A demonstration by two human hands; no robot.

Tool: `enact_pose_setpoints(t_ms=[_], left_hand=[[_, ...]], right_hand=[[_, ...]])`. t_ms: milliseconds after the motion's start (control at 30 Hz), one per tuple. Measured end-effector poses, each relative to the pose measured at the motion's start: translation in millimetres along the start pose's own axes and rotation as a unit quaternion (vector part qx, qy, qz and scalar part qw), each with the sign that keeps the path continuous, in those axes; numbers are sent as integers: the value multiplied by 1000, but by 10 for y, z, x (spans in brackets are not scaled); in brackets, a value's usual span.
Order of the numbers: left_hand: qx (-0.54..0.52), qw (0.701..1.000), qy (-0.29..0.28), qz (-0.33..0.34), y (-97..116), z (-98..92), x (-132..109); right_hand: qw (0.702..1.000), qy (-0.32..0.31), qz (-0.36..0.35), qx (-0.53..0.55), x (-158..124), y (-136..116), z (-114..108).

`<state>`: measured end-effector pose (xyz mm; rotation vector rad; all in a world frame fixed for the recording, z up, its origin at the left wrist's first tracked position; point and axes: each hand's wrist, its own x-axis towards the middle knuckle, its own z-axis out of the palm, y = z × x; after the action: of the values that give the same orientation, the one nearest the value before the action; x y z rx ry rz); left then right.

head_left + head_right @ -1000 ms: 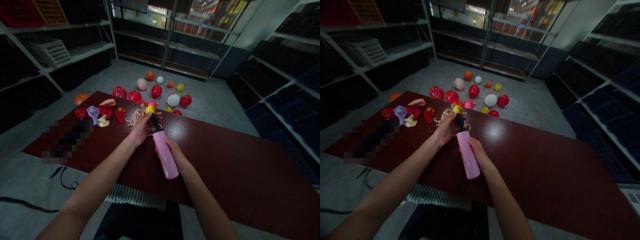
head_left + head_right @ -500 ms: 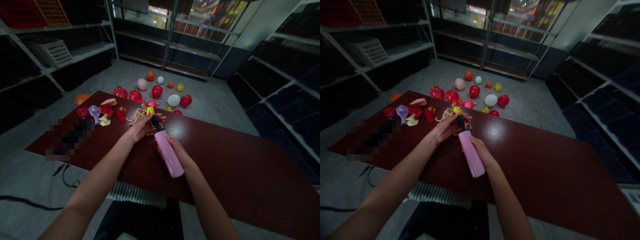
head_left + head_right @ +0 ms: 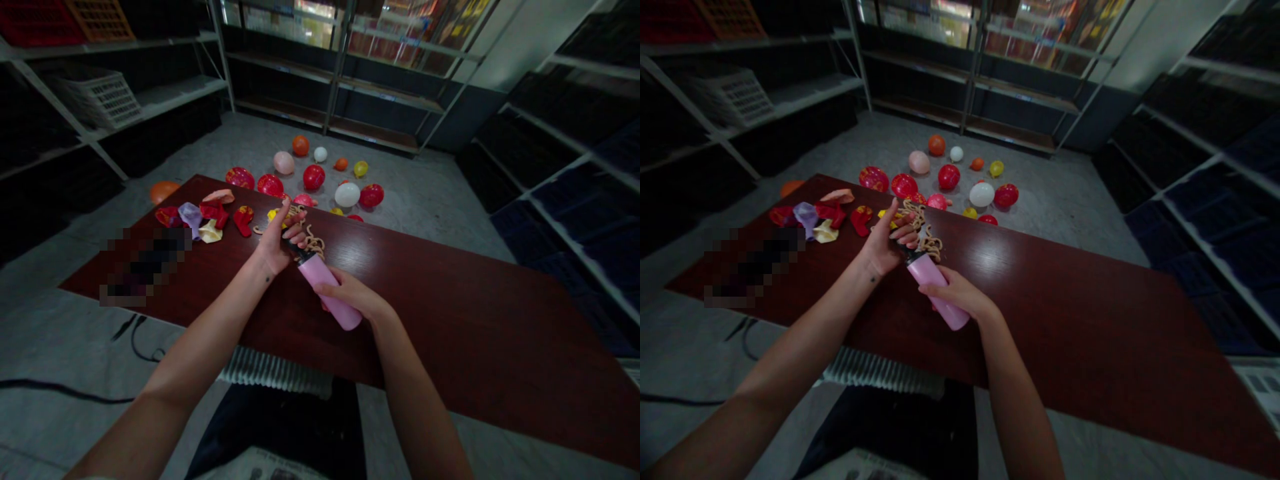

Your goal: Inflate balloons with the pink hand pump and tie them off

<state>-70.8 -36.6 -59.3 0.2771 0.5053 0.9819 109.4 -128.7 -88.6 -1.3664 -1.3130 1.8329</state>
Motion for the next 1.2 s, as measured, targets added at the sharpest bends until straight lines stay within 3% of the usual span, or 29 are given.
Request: enact_pose_setpoints(t_ms=[100,267,467,600,733,900,1033,1200], left_hand=[[-4,998,38,45,-39,5,-9],[-40,987,77,136,-20,31,25],[-57,947,160,273,217,80,121],[-36,921,174,347,410,127,181],[-40,918,162,361,585,167,260],[-61,918,145,365,698,133,343],[-75,913,157,369,594,49,348],[-106,904,191,367,403,-83,374]], right_hand=[[997,16,-18,-67,-5,-33,-22],[968,89,-117,-204,47,-22,-103],[916,134,-171,-338,48,-21,-233],[882,176,-178,-400,-2,-83,-246],[843,229,-181,-452,-18,-119,-264],[752,336,-178,-538,10,-74,-363],[702,359,-179,-589,36,18,-432],[685,337,-185,-619,63,121,-472]])
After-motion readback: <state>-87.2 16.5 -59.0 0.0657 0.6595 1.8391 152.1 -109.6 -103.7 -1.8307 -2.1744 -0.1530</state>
